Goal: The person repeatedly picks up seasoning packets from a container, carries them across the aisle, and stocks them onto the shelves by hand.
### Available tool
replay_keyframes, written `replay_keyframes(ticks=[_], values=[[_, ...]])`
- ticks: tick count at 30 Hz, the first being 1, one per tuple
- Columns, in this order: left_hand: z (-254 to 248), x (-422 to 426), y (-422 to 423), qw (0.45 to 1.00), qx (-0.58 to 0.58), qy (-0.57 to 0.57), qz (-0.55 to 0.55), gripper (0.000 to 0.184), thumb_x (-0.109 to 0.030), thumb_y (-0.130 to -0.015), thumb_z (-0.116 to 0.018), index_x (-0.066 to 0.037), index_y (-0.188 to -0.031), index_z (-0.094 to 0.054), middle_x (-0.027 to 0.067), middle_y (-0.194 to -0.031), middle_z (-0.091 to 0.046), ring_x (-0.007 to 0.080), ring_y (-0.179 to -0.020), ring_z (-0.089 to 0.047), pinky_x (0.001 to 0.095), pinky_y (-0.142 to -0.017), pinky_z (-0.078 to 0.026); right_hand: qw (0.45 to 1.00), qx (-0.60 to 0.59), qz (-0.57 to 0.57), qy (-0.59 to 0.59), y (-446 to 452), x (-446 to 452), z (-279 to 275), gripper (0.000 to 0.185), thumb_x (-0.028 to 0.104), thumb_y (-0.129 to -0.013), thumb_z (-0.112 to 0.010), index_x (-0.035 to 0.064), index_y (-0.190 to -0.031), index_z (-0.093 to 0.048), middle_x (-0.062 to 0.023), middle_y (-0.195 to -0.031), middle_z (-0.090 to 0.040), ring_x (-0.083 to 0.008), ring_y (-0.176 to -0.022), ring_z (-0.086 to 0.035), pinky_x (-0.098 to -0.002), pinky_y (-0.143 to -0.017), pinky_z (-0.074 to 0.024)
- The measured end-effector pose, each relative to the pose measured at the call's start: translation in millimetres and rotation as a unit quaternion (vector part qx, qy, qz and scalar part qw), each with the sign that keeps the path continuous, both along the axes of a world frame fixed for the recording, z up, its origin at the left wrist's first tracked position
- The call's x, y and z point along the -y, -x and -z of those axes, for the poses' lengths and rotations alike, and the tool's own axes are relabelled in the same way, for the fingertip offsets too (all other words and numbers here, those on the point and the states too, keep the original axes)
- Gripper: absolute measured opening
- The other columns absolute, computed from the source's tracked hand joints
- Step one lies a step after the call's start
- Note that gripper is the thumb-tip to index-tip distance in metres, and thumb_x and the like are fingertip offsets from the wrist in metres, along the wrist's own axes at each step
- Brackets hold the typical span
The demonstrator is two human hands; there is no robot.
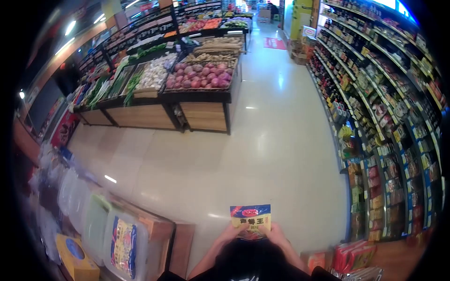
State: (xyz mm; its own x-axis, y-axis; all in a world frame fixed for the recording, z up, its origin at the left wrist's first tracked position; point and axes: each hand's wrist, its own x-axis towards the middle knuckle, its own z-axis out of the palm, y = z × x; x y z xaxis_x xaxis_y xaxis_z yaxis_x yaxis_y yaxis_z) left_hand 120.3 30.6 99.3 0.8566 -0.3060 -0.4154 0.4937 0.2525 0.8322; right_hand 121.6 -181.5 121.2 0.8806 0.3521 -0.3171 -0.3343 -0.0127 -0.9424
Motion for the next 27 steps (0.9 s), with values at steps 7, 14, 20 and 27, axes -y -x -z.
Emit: replay_keyframes(ticks=[7, 14, 20, 27], values=[[-19, 74, -52, 0.989, 0.062, -0.104, 0.080, 0.026, -0.009, -0.087, -0.065, 0.000, -0.110, -0.058, 0.0036, -0.099, -0.066, 0.0100, -0.089, -0.060, 0.0270, -0.078, -0.051, 0.993, -0.002, 0.115, -0.014, -28, 61, -20, 0.023, 0.009, -0.084, -0.068, -0.0034, -0.102, -0.064, -0.0069, -0.097, -0.068, -0.0115, -0.086, -0.062, -0.0267, -0.077, -0.0506], [-39, 109, -95, 0.990, 0.076, -0.051, 0.109, 0.025, -0.008, -0.086, -0.066, 0.005, -0.106, -0.059, 0.0089, -0.087, -0.067, 0.0158, -0.078, -0.065, 0.0285, -0.068, -0.055, 0.985, 0.024, 0.168, -0.017, -49, 91, -27, 0.022, 0.009, -0.083, -0.069, -0.0034, -0.101, -0.065, -0.0068, -0.091, -0.069, -0.0113, -0.079, -0.064, -0.0265, -0.072, -0.0522], [-40, 147, -146, 0.980, 0.119, -0.075, 0.141, 0.024, -0.008, -0.085, -0.066, 0.003, -0.105, -0.059, 0.0084, -0.087, -0.066, 0.0142, -0.076, -0.063, 0.0267, -0.066, -0.053, 0.975, 0.010, 0.221, -0.031, -85, 118, -25, 0.017, 0.007, -0.082, -0.069, -0.0027, -0.096, -0.065, -0.0043, -0.087, -0.067, -0.0084, -0.071, -0.060, -0.0236, -0.064, -0.0497], [-52, 194, -235, 0.972, 0.061, -0.002, 0.229, 0.012, -0.005, -0.082, -0.069, 0.001, -0.090, -0.063, 0.0011, -0.086, -0.060, 0.0096, -0.079, -0.055, 0.0242, -0.071, -0.044, 0.959, 0.051, 0.279, 0.015, -149, 166, -39, 0.010, 0.006, -0.081, -0.071, -0.0002, -0.086, -0.064, 0.0012, -0.078, -0.061, -0.0062, -0.074, -0.056, -0.0225, -0.063, -0.0456]])
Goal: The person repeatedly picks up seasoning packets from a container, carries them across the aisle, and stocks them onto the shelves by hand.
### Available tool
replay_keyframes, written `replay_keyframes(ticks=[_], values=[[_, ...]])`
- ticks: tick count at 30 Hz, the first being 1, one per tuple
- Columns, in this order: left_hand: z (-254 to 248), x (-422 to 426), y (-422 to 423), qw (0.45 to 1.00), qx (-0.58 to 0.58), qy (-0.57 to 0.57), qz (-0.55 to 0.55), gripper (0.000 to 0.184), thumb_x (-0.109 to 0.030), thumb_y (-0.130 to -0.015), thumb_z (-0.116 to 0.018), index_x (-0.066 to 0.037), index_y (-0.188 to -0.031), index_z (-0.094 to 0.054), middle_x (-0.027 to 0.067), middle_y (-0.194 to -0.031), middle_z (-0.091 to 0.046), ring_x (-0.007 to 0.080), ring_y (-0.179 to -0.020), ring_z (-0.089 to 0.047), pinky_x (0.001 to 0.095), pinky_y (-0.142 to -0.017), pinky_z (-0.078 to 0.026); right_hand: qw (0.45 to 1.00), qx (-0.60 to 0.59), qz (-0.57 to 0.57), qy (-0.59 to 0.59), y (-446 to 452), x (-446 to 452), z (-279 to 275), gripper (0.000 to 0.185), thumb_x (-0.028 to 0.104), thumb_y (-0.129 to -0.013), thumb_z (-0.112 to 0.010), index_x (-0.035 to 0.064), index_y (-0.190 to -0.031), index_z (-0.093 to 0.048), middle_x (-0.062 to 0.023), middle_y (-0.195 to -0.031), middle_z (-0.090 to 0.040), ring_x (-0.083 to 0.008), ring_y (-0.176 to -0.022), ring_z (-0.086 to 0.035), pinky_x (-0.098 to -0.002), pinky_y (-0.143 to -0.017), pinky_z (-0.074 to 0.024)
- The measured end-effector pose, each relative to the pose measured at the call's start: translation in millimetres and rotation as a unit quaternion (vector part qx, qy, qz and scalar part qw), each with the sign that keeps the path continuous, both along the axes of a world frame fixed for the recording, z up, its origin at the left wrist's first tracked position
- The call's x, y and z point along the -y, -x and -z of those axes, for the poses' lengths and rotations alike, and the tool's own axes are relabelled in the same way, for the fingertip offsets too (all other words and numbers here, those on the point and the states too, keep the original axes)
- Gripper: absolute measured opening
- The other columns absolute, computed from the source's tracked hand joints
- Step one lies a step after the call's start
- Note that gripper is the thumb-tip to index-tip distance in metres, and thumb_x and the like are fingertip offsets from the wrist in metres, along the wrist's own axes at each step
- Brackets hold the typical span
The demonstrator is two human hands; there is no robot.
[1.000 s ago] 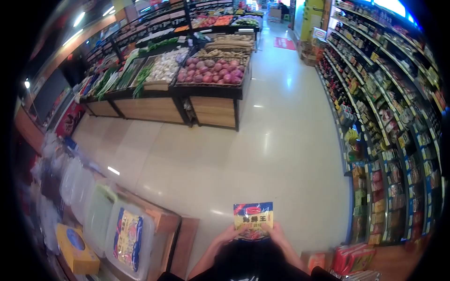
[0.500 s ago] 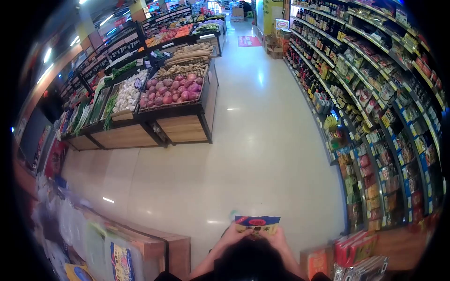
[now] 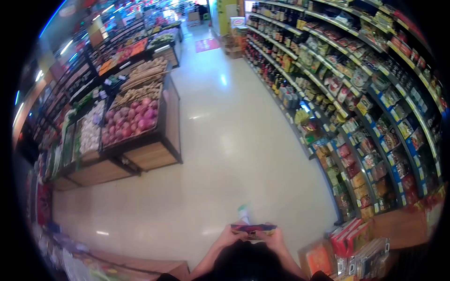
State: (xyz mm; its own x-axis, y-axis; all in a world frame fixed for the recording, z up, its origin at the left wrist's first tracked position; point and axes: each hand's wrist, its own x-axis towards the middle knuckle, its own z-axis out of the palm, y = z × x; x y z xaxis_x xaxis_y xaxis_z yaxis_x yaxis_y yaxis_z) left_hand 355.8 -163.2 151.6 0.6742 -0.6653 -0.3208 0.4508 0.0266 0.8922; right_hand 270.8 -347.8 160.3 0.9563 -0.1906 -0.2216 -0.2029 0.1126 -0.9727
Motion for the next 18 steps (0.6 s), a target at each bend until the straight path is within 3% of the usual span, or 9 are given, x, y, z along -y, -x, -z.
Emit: replay_keyframes(ticks=[3, 4, 7, 10, 13, 14, 15, 17, 18], values=[[10, 32, -41, 0.987, 0.156, -0.026, -0.013, 0.013, -0.005, -0.083, -0.066, 0.000, -0.094, -0.062, 0.0045, -0.079, -0.064, 0.0110, -0.069, -0.060, 0.0236, -0.060, -0.047, 0.999, -0.011, 0.031, -0.013, -31, 21, -8, 0.011, 0.006, -0.081, -0.071, -0.0004, -0.088, -0.065, 0.0010, -0.079, -0.060, -0.0070, -0.075, -0.057, -0.0235, -0.066, -0.0460], [8, 43, -52, 0.993, 0.117, -0.011, -0.022, 0.006, -0.002, -0.081, -0.068, 0.001, -0.082, -0.063, 0.0008, -0.080, -0.056, 0.0093, -0.075, -0.053, 0.0245, -0.068, -0.043, 0.998, 0.014, 0.041, -0.054, -44, 27, -11, 0.016, 0.008, -0.080, -0.072, -0.0009, -0.092, -0.066, -0.0011, -0.084, -0.062, -0.0084, -0.076, -0.057, -0.0245, -0.068, -0.0468], [4, 66, -86, 0.993, 0.099, -0.069, -0.001, 0.007, -0.003, -0.082, -0.067, 0.001, -0.081, -0.063, 0.0005, -0.080, -0.055, 0.0088, -0.074, -0.053, 0.0239, -0.066, -0.042, 0.996, 0.021, 0.064, -0.059, -75, 50, -23, 0.022, 0.009, -0.079, -0.073, -0.0015, -0.096, -0.066, -0.0032, -0.090, -0.063, -0.0098, -0.078, -0.058, -0.0254, -0.069, -0.0473], [-2, 87, -115, 0.979, 0.201, -0.020, 0.043, 0.008, -0.006, -0.083, -0.067, 0.001, -0.083, -0.063, 0.0003, -0.080, -0.055, 0.0082, -0.074, -0.053, 0.0233, -0.065, -0.041, 0.996, 0.014, 0.083, 0.024, -99, 71, -30, 0.018, 0.011, -0.079, -0.073, -0.0014, -0.091, -0.067, -0.0051, -0.084, -0.065, -0.0110, -0.074, -0.059, -0.0259, -0.065, -0.0467], [2, 116, -136, 0.991, 0.117, -0.010, 0.068, 0.010, -0.009, -0.084, -0.067, 0.000, -0.085, -0.062, 0.0006, -0.080, -0.056, 0.0085, -0.074, -0.053, 0.0244, -0.064, -0.042, 0.989, 0.032, 0.129, 0.064, -106, 86, -13, 0.016, 0.012, -0.080, -0.072, -0.0013, -0.087, -0.068, -0.0057, -0.078, -0.064, -0.0109, -0.068, -0.058, -0.0257, -0.060, -0.0456], [17, 121, -146, 0.982, 0.154, -0.022, 0.110, 0.020, -0.012, -0.084, -0.067, -0.001, -0.100, -0.064, 0.0029, -0.083, -0.062, 0.0132, -0.078, -0.058, 0.0280, -0.072, -0.046, 0.985, 0.035, 0.139, 0.091, -106, 92, -9, 0.016, 0.011, -0.080, -0.072, -0.0016, -0.087, -0.068, -0.0052, -0.079, -0.065, -0.0105, -0.068, -0.058, -0.0252, -0.061, -0.0460], [21, 130, -154, 0.972, 0.204, 0.008, 0.118, 0.022, -0.012, -0.084, -0.067, -0.001, -0.102, -0.064, 0.0029, -0.084, -0.063, 0.0133, -0.079, -0.058, 0.0284, -0.073, -0.047, 0.981, 0.038, 0.148, 0.117, -109, 97, -13, 0.015, 0.011, -0.080, -0.072, -0.0019, -0.088, -0.067, -0.0047, -0.080, -0.065, -0.0101, -0.068, -0.059, -0.0247, -0.061, -0.0465], [28, 148, -167, 0.943, 0.299, 0.071, 0.128, 0.025, -0.013, -0.084, -0.067, -0.002, -0.105, -0.063, 0.0027, -0.087, -0.064, 0.0134, -0.081, -0.059, 0.0292, -0.076, -0.048, 0.976, 0.053, 0.212, -0.007, -116, 102, -24, 0.014, 0.009, -0.081, -0.071, -0.0024, -0.088, -0.067, -0.0035, -0.081, -0.065, -0.0091, -0.070, -0.059, -0.0240, -0.063, -0.0476], [38, 153, -173, 0.954, 0.248, 0.047, 0.161, 0.024, -0.012, -0.085, -0.066, -0.002, -0.107, -0.063, 0.0028, -0.091, -0.064, 0.0129, -0.084, -0.060, 0.0286, -0.078, -0.048, 0.966, 0.062, 0.242, -0.068, -121, 106, -29, 0.013, 0.008, -0.081, -0.070, -0.0027, -0.088, -0.067, -0.0029, -0.081, -0.066, -0.0086, -0.071, -0.059, -0.0237, -0.064, -0.0481]])
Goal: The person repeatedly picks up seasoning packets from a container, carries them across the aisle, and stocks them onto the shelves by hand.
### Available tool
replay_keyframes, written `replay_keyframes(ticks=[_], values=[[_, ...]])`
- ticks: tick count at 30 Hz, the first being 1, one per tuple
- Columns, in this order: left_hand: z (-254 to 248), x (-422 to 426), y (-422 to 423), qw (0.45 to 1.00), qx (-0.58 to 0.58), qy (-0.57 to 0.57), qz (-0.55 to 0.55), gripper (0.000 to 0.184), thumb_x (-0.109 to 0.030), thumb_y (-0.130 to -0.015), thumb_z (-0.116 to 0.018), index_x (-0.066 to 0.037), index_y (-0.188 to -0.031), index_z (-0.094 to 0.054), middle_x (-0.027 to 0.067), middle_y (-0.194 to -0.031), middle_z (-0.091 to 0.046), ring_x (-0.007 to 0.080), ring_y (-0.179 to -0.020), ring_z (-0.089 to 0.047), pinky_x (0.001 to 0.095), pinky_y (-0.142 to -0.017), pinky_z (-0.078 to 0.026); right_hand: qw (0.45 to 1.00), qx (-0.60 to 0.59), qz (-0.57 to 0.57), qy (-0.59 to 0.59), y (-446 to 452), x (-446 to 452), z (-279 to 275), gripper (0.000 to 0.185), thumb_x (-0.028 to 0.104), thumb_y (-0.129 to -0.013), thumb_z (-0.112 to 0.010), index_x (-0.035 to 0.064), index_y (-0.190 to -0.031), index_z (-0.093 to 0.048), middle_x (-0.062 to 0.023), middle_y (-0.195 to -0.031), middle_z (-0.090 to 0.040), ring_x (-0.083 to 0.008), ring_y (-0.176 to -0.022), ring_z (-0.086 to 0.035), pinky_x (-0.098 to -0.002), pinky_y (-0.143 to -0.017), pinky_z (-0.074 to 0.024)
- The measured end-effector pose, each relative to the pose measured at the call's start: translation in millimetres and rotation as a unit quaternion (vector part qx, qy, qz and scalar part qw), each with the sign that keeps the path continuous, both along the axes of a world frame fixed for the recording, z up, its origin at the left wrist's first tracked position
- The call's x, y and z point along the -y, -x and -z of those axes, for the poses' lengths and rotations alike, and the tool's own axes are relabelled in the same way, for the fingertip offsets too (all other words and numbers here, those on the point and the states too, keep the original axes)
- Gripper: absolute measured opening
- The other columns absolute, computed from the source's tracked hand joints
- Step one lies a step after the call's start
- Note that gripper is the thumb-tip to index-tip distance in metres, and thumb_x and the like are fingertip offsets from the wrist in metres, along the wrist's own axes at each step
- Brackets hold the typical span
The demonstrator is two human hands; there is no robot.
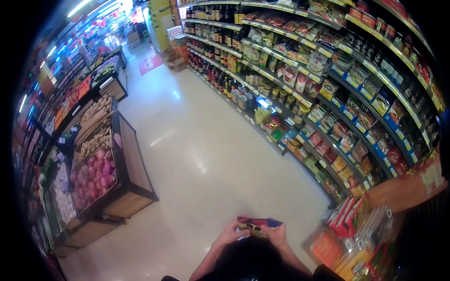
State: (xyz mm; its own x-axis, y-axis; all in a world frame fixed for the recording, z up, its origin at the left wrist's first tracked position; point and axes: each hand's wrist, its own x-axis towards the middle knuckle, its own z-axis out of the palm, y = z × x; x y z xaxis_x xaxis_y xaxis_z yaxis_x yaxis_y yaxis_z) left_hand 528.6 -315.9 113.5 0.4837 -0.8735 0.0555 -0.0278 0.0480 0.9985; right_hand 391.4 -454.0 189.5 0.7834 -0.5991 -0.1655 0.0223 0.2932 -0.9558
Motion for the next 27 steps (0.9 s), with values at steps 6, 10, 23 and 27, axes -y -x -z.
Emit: replay_keyframes(ticks=[6, 10, 23, 27], values=[[28, 34, -26, 0.964, -0.173, -0.155, 0.130, 0.025, -0.015, -0.090, -0.063, 0.000, -0.109, -0.061, 0.0040, -0.097, -0.066, 0.0114, -0.085, -0.062, 0.0265, -0.077, -0.051, 0.989, -0.086, 0.114, 0.036, -18, 46, 29, 0.015, 0.013, -0.086, -0.066, -0.0015, -0.088, -0.067, -0.0014, -0.080, -0.066, -0.0074, -0.069, -0.059, -0.0238, -0.063, -0.0483], [-1, 75, -46, 0.953, -0.218, -0.180, 0.114, 0.030, -0.021, -0.090, -0.064, -0.002, -0.112, -0.061, 0.0035, -0.097, -0.066, 0.0106, -0.085, -0.062, 0.0258, -0.076, -0.051, 0.976, -0.088, 0.200, 0.022, -40, 83, 50, 0.021, 0.017, -0.089, -0.062, -0.0030, -0.090, -0.065, -0.0055, -0.083, -0.066, -0.0102, -0.071, -0.060, -0.0262, -0.064, -0.0487], [-40, 247, -143, 0.887, -0.415, -0.203, 0.004, 0.036, -0.025, -0.094, -0.056, 0.003, -0.116, -0.054, 0.0104, -0.105, -0.065, 0.0155, -0.088, -0.064, 0.0283, -0.077, -0.052, 0.977, -0.177, -0.014, 0.121, -122, 218, 31, 0.047, 0.025, -0.090, -0.061, -0.0017, -0.126, -0.046, -0.0123, -0.114, -0.061, -0.0188, -0.103, -0.059, -0.0296, -0.090, -0.0449], [-55, 304, -153, 0.932, -0.325, -0.155, 0.037, 0.035, -0.023, -0.095, -0.054, 0.003, -0.118, -0.053, 0.0085, -0.107, -0.064, 0.0145, -0.092, -0.062, 0.0285, -0.082, -0.050, 0.986, 0.002, 0.018, -0.164, -134, 266, 53, 0.046, 0.013, -0.089, -0.062, -0.0004, -0.128, -0.043, -0.0108, -0.114, -0.060, -0.0180, -0.102, -0.059, -0.0299, -0.089, -0.0465]])
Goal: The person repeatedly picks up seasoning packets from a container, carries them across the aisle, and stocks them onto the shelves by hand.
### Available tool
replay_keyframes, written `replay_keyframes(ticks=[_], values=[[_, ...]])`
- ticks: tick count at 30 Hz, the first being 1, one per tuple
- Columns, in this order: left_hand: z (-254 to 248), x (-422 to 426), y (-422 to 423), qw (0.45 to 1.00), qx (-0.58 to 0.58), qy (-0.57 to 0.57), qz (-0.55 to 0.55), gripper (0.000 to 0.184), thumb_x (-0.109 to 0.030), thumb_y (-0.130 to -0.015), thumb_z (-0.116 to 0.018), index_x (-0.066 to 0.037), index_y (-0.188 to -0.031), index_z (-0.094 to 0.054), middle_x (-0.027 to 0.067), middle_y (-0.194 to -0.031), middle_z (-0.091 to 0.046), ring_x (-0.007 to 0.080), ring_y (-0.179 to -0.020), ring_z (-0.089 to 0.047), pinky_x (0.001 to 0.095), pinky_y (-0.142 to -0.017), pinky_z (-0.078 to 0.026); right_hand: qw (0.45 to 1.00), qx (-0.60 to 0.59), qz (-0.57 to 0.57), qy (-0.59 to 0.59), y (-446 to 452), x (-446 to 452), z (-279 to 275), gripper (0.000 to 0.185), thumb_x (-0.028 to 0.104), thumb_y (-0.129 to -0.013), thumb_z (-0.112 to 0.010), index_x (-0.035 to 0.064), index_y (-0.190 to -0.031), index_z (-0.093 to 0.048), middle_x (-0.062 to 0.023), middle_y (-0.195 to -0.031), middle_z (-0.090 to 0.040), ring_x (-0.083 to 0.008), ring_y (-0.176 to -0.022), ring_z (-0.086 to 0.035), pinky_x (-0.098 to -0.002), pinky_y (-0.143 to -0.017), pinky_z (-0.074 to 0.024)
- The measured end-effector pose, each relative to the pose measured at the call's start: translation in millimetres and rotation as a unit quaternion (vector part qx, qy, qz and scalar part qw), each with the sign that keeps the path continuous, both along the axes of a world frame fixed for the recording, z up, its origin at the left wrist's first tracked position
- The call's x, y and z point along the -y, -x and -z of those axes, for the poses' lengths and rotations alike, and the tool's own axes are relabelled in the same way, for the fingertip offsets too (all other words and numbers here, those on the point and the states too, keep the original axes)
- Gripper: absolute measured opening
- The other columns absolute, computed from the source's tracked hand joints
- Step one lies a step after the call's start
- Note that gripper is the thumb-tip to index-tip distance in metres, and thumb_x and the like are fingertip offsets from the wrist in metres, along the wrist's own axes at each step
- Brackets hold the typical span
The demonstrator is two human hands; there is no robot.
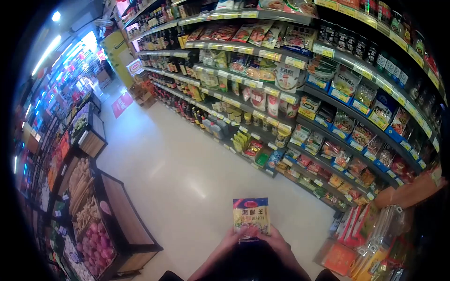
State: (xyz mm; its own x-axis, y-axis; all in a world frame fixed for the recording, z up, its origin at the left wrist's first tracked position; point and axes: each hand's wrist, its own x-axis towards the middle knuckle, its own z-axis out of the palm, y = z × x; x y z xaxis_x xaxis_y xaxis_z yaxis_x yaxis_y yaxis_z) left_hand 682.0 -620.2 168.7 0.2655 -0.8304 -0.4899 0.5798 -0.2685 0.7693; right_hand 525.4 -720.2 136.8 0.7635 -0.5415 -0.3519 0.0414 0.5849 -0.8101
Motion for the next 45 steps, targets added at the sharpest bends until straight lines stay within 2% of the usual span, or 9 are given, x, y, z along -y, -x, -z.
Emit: replay_keyframes(ticks=[5, 8, 16, 21, 26, 29, 38, 42, 45], values=[[43, 37, -30, 0.975, 0.176, 0.031, 0.130, 0.032, -0.019, -0.096, -0.053, 0.003, -0.119, -0.052, 0.0076, -0.108, -0.063, 0.0144, -0.097, -0.060, 0.0292, -0.087, -0.048, 0.998, -0.006, 0.061, -0.030, -8, 46, 15, 0.027, 0.006, -0.086, -0.065, -0.0015, -0.111, -0.059, -0.0063, -0.097, -0.067, -0.0135, -0.088, -0.062, -0.0275, -0.079, -0.0499], [52, 59, -47, 0.995, 0.015, 0.026, 0.091, 0.031, -0.016, -0.095, -0.053, 0.002, -0.120, -0.052, 0.0078, -0.110, -0.062, 0.0141, -0.100, -0.059, 0.0303, -0.089, -0.047, 0.996, -0.020, 0.053, 0.062, -16, 69, 14, 0.027, 0.007, -0.085, -0.066, -0.0030, -0.109, -0.060, -0.0077, -0.098, -0.067, -0.0129, -0.088, -0.062, -0.0272, -0.080, -0.0495], [61, 146, -93, 0.995, -0.023, 0.064, 0.067, 0.028, -0.013, -0.095, -0.052, -0.001, -0.120, -0.052, 0.0084, -0.113, -0.062, 0.0164, -0.103, -0.059, 0.0323, -0.089, -0.048, 0.981, -0.039, 0.080, 0.175, -57, 132, 5, 0.031, 0.009, -0.086, -0.066, -0.0040, -0.113, -0.057, -0.0093, -0.102, -0.067, -0.0123, -0.091, -0.061, -0.0276, -0.080, -0.0491], [26, 219, -134, 0.990, -0.069, 0.085, 0.083, 0.027, -0.012, -0.094, -0.053, -0.002, -0.120, -0.053, 0.0069, -0.112, -0.063, 0.0157, -0.101, -0.060, 0.0318, -0.088, -0.049, 0.966, -0.074, 0.141, 0.201, -92, 188, -20, 0.029, 0.010, -0.087, -0.064, -0.0039, -0.112, -0.058, -0.0086, -0.098, -0.067, -0.0100, -0.088, -0.060, -0.0260, -0.078, -0.0489], [-15, 311, -190, 0.977, 0.069, 0.162, 0.121, 0.025, -0.018, -0.094, -0.055, -0.001, -0.113, -0.059, 0.0017, -0.103, -0.065, 0.0092, -0.094, -0.058, 0.0265, -0.082, -0.048, 0.922, -0.086, 0.221, 0.307, -147, 259, -77, 0.021, 0.012, -0.090, -0.060, -0.0049, -0.103, -0.062, -0.0061, -0.091, -0.068, -0.0070, -0.079, -0.057, -0.0226, -0.069, -0.0463], [-39, 373, -224, 0.956, 0.116, 0.233, 0.137, 0.030, -0.012, -0.094, -0.053, -0.001, -0.122, -0.051, 0.0045, -0.118, -0.058, 0.0117, -0.104, -0.055, 0.0274, -0.086, -0.047, 0.892, -0.037, 0.297, 0.338, -182, 306, -101, 0.022, 0.012, -0.091, -0.059, -0.0043, -0.105, -0.061, -0.0038, -0.092, -0.066, -0.0062, -0.080, -0.055, -0.0216, -0.070, -0.0453], [-196, 545, -285, 0.841, 0.245, 0.465, 0.126, 0.068, 0.008, -0.082, -0.060, -0.004, -0.139, -0.024, 0.0166, -0.124, -0.051, 0.0194, -0.113, -0.052, 0.0324, -0.090, -0.047, 0.785, 0.020, 0.408, 0.466, -267, 481, -242, 0.027, 0.019, -0.095, -0.054, -0.0028, -0.111, -0.058, -0.0048, -0.099, -0.065, -0.0076, -0.086, -0.055, -0.0236, -0.076, -0.0451], [-244, 610, -296, 0.667, 0.555, 0.493, 0.072, 0.064, -0.018, -0.073, -0.078, -0.003, -0.126, -0.046, 0.0152, -0.120, -0.056, 0.0253, -0.108, -0.056, 0.0351, -0.091, -0.044, 0.691, -0.052, 0.454, 0.560, -266, 551, -278, 0.035, 0.028, -0.093, -0.056, -0.0033, -0.108, -0.058, -0.0113, -0.091, -0.067, -0.0107, -0.081, -0.056, -0.0283, -0.074, -0.0461], [-264, 656, -289, 0.595, 0.629, 0.499, 0.048, 0.057, -0.027, -0.073, -0.076, -0.005, -0.120, -0.051, 0.0188, -0.115, -0.056, 0.0359, -0.103, -0.056, 0.0391, -0.086, -0.045, 0.621, -0.177, 0.492, 0.584, -263, 586, -301, 0.035, 0.026, -0.089, -0.057, -0.0024, -0.110, -0.056, -0.0222, -0.093, -0.066, -0.0314, -0.088, -0.063, -0.0376, -0.078, -0.0472]])
